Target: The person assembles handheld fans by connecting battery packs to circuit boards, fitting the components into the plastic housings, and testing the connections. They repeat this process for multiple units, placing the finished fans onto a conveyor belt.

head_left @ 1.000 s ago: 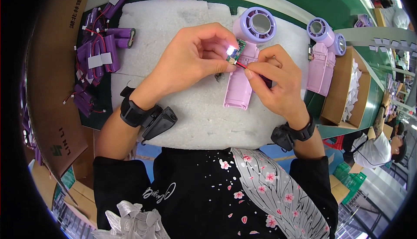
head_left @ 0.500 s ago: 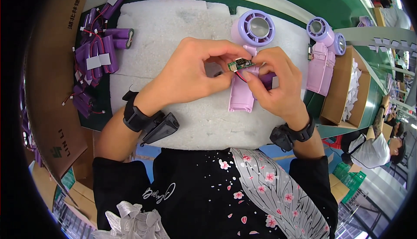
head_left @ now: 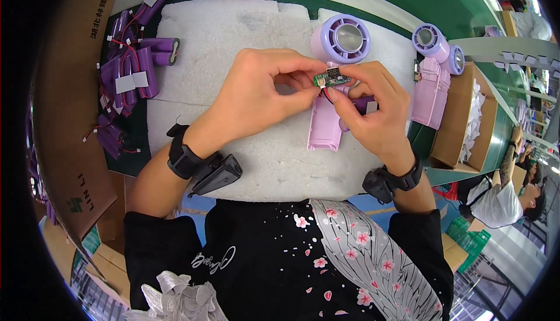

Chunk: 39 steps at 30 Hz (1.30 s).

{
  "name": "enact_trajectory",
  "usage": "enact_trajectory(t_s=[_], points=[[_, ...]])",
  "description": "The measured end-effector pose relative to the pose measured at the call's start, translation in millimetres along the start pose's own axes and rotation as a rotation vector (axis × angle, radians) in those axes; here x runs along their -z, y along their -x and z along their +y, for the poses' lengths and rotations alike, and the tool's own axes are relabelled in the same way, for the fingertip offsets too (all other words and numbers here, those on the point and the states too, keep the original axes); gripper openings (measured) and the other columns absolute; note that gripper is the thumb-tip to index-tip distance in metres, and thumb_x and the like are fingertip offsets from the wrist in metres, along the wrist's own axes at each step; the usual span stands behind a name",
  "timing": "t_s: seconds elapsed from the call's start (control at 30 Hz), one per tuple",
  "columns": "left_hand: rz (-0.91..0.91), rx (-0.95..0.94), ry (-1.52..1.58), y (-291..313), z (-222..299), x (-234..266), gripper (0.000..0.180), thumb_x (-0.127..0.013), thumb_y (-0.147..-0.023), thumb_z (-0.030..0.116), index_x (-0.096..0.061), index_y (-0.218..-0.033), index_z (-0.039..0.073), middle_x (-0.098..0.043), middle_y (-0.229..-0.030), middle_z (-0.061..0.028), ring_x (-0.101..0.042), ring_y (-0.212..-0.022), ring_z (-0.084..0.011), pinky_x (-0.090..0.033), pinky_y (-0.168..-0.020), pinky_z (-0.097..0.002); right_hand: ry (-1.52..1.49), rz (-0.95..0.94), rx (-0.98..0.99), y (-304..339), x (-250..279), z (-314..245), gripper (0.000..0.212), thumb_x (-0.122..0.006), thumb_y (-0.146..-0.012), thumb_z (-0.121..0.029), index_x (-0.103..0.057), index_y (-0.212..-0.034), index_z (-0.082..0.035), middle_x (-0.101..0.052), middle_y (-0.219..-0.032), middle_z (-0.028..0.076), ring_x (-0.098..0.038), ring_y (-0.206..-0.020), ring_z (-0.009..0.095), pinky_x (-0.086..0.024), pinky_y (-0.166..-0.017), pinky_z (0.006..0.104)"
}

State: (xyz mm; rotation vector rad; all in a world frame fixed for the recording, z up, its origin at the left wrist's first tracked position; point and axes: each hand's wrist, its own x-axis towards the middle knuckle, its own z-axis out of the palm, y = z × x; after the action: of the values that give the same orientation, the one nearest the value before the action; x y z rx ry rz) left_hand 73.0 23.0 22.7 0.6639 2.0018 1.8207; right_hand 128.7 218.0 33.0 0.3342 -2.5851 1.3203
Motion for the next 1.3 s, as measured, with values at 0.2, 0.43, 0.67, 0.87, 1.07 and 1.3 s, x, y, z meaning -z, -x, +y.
enact_trajectory(t_s=[0.2, 0.43, 0.67, 0.87, 1.07, 1.3], points=[[0.035, -0.031, 0.008, 1.1, -3.6, -1.4, 0.023, -0.068, -0.076, 0.000, -0.072, -0.098, -0.002, -0.071, -0.084, -0.0117, -0.068, -0.072, -0.0147, -0.056, -0.068, -0.0255, 0.012, 0.004, 0.011, -0.9, 0.0, 1.9, 0.035, -0.078, -0.070, 0.002, -0.065, -0.101, -0.001, -0.065, -0.085, 0.007, -0.060, -0.062, 0.009, -0.047, -0.052, 0.0207], [-0.024, -0.192, -0.248, 0.7, -0.9, 2.6, 0.025, -0.069, -0.074, -0.002, -0.072, -0.099, -0.003, -0.070, -0.088, -0.0124, -0.068, -0.074, -0.0171, -0.055, -0.067, -0.0254, 0.038, 0.000, -0.038, 0.3, 0.7, 0.9, 0.036, -0.080, -0.068, 0.001, -0.066, -0.101, -0.002, -0.065, -0.085, 0.006, -0.061, -0.062, 0.009, -0.046, -0.053, 0.0206], [0.000, -0.225, -0.279, 2.5, -1.5, 1.4, 0.024, -0.069, -0.073, -0.002, -0.073, -0.097, -0.001, -0.070, -0.087, -0.0121, -0.069, -0.072, -0.0183, -0.055, -0.065, -0.0259, 0.010, 0.025, 0.042, 0.2, -0.9, 4.1, 0.040, -0.082, -0.065, 0.000, -0.070, -0.102, -0.005, -0.066, -0.091, 0.006, -0.062, -0.062, 0.009, -0.046, -0.053, 0.0208], [0.008, -0.284, -0.319, 1.7, -1.6, 1.6, 0.024, -0.069, -0.072, -0.002, -0.073, -0.096, -0.002, -0.070, -0.086, -0.0119, -0.068, -0.071, -0.0180, -0.055, -0.063, -0.0255, 0.035, 0.028, 0.065, -0.7, -0.6, 3.8, 0.039, -0.083, -0.064, 0.000, -0.070, -0.101, -0.005, -0.065, -0.092, 0.007, -0.061, -0.061, 0.008, -0.046, -0.053, 0.0206], [-0.007, -0.255, -0.303, 0.7, -1.3, 2.6, 0.024, -0.067, -0.073, -0.003, -0.073, -0.096, -0.003, -0.069, -0.084, -0.0112, -0.068, -0.071, -0.0172, -0.055, -0.063, -0.0253, 0.059, 0.052, 0.098, -1.3, -2.4, 5.4, 0.037, -0.082, -0.065, 0.000, -0.070, -0.100, -0.004, -0.065, -0.090, 0.007, -0.060, -0.060, 0.008, -0.045, -0.052, 0.0202], [-0.077, -0.067, -0.101, -0.8, -0.5, 3.6, 0.028, -0.063, -0.077, -0.005, -0.069, -0.104, -0.002, -0.066, -0.096, -0.0095, -0.064, -0.081, -0.0131, -0.054, -0.069, -0.0253, 0.014, 0.025, -0.059, -0.2, 0.2, -3.7, 0.029, -0.081, -0.071, -0.003, -0.067, -0.096, 0.000, -0.064, -0.088, 0.008, -0.060, -0.060, 0.008, -0.044, -0.050, 0.0197]])
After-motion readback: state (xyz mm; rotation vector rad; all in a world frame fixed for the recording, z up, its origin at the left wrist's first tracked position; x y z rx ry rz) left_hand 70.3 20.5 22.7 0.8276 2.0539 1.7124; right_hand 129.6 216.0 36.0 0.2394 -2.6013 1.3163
